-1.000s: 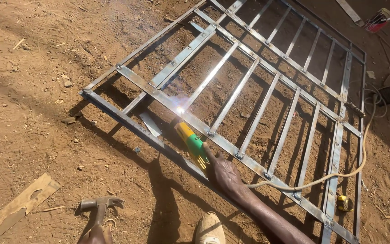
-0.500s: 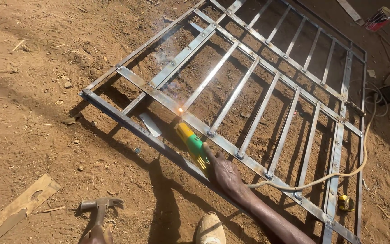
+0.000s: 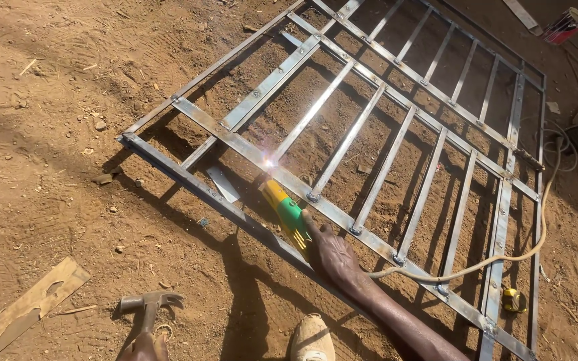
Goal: Welding metal bars together to construct a gate frame
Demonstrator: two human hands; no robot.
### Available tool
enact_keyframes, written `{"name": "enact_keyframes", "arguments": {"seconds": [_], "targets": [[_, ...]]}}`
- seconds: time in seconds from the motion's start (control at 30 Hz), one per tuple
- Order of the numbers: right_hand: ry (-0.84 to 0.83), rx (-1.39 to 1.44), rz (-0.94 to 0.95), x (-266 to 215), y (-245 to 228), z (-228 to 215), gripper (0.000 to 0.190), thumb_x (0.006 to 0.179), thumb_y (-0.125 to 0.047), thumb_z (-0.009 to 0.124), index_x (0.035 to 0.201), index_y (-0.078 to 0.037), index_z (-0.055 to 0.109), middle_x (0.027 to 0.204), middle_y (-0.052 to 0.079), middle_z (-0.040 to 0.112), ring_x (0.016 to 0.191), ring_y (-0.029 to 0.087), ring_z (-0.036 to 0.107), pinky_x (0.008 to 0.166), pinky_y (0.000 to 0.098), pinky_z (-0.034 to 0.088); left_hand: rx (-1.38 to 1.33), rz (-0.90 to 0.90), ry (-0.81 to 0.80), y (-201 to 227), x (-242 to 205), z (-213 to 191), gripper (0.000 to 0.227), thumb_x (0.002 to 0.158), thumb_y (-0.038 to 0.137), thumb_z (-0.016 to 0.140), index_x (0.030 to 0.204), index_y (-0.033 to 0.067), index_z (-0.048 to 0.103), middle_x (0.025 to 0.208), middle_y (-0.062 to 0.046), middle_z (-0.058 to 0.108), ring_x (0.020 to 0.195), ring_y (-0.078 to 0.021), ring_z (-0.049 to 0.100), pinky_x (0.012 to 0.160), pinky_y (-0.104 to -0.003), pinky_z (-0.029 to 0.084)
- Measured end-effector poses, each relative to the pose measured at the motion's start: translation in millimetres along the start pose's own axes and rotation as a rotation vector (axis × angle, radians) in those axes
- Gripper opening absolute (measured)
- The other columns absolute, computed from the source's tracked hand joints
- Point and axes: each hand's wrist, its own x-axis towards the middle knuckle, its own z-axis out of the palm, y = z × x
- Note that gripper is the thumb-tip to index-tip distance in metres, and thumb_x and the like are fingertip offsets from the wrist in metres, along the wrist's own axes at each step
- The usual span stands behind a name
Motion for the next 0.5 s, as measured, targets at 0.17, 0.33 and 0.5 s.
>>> {"name": "enact_keyframes", "arguments": {"seconds": [0.17,0.33,0.5], "targets": [[0.027,0.000,-0.071,-0.4,1.0,1.0,0.080,0.102,-0.028,0.054,0.164,-0.039,0.004,0.109,0.015,0.052,0.075,0.029,0.062,0.063,0.0486,0.058,-0.020,0.038,0.186,-14.7,-2.5,35.3,0.074,0.093,0.037,0.067,0.162,0.0370,0.041,0.078,-0.005,0.071,0.055,-0.0171,0.065,0.060,-0.028,0.060],[-0.004,0.016,-0.012,-3.2,-2.9,-3.5,0.079,0.102,-0.031,0.055,0.164,-0.043,0.007,0.115,0.015,0.051,0.082,0.027,0.063,0.067,0.0469,0.060,0.008,-0.004,0.214,-19.2,3.4,51.6,0.070,0.089,0.037,0.074,0.155,0.0329,0.052,0.069,-0.006,0.066,0.059,-0.0189,0.066,0.064,-0.030,0.061],[-0.016,-0.013,0.011,1.8,0.7,1.8,0.077,0.104,-0.027,0.049,0.164,-0.044,0.003,0.115,0.015,0.051,0.082,0.025,0.063,0.066,0.0430,0.061,-0.016,-0.010,-0.017,-1.7,3.6,5.4,0.084,0.094,0.032,0.066,0.167,0.0386,0.026,0.072,0.001,0.071,0.058,-0.0138,0.068,0.064,-0.026,0.064]]}}
